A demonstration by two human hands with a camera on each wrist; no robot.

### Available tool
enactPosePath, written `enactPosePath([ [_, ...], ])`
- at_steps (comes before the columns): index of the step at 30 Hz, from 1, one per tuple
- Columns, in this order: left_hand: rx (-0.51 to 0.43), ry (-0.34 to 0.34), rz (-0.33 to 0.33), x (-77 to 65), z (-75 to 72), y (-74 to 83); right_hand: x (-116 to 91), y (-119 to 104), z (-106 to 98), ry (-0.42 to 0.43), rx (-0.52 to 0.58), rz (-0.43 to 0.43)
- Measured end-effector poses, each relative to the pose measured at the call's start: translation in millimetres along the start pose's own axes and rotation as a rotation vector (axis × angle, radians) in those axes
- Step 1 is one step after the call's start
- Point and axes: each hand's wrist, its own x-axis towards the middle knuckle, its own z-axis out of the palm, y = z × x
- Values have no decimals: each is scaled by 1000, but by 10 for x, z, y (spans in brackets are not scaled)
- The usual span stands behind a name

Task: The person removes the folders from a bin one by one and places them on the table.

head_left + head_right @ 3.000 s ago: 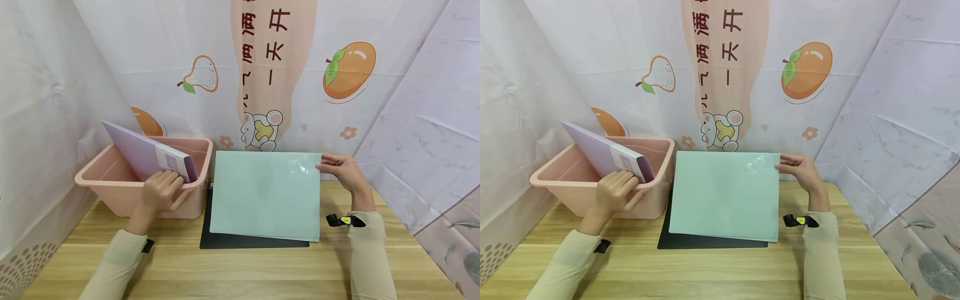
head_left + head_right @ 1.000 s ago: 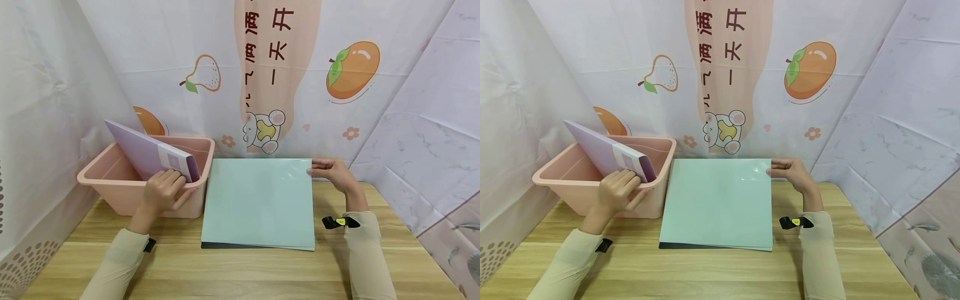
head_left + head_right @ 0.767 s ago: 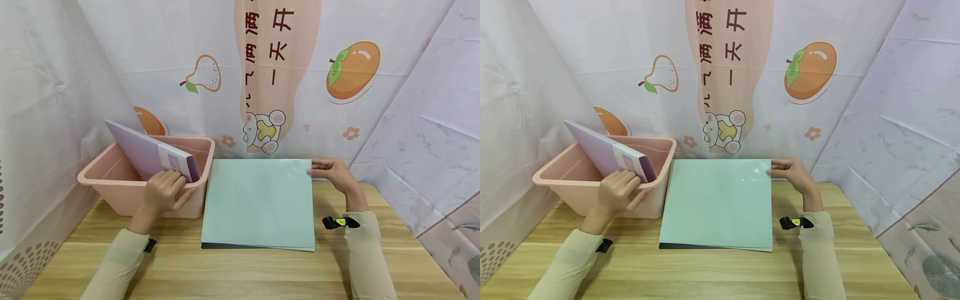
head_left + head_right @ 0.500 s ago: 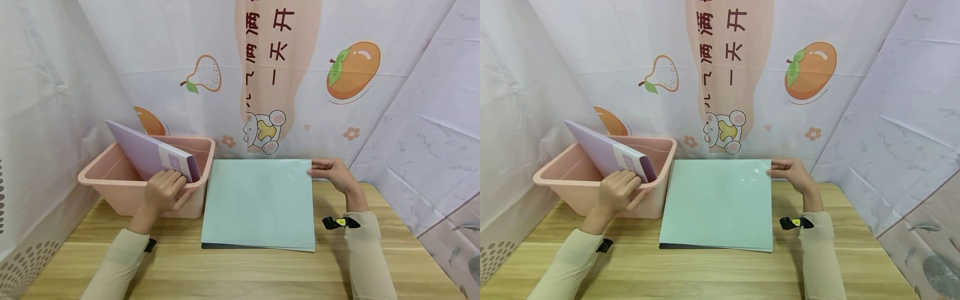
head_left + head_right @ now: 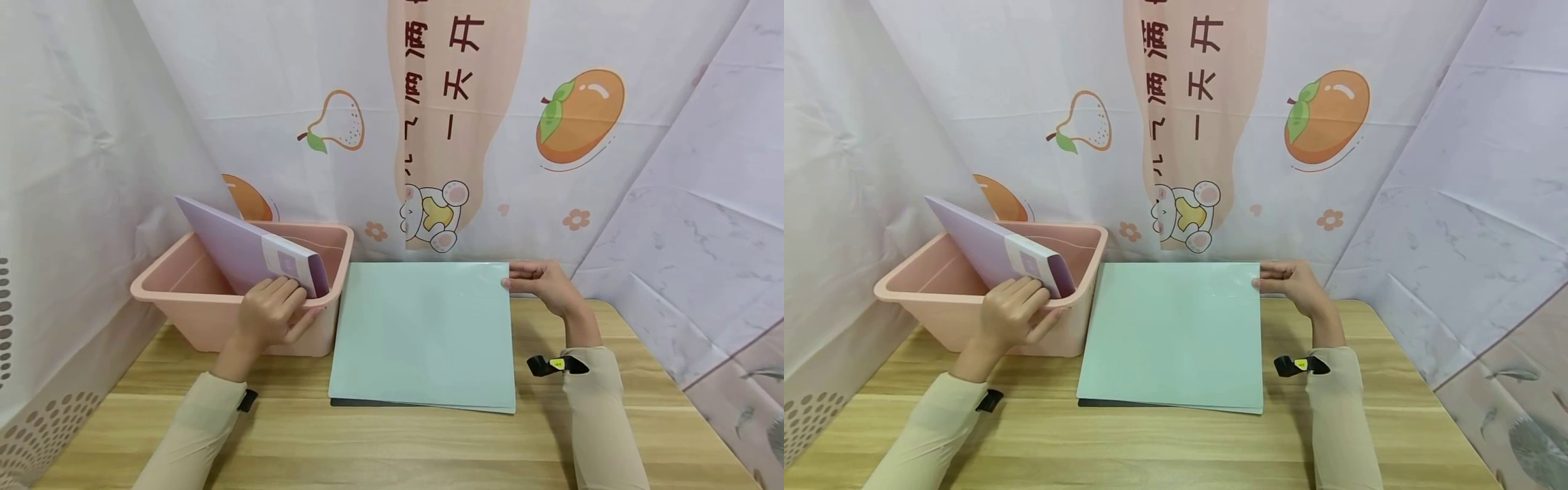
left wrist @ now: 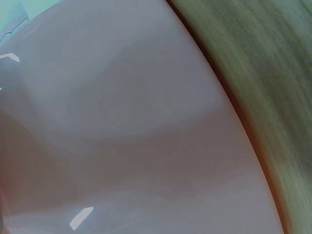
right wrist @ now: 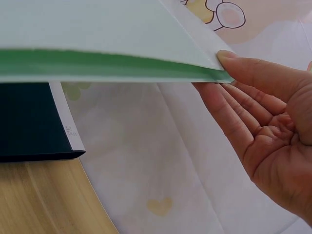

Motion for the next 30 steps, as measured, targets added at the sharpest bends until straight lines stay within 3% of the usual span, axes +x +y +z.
enactPosePath([
  [30,-10,-8,-10,21,-13,6,21,37,36,-26,1,0],
])
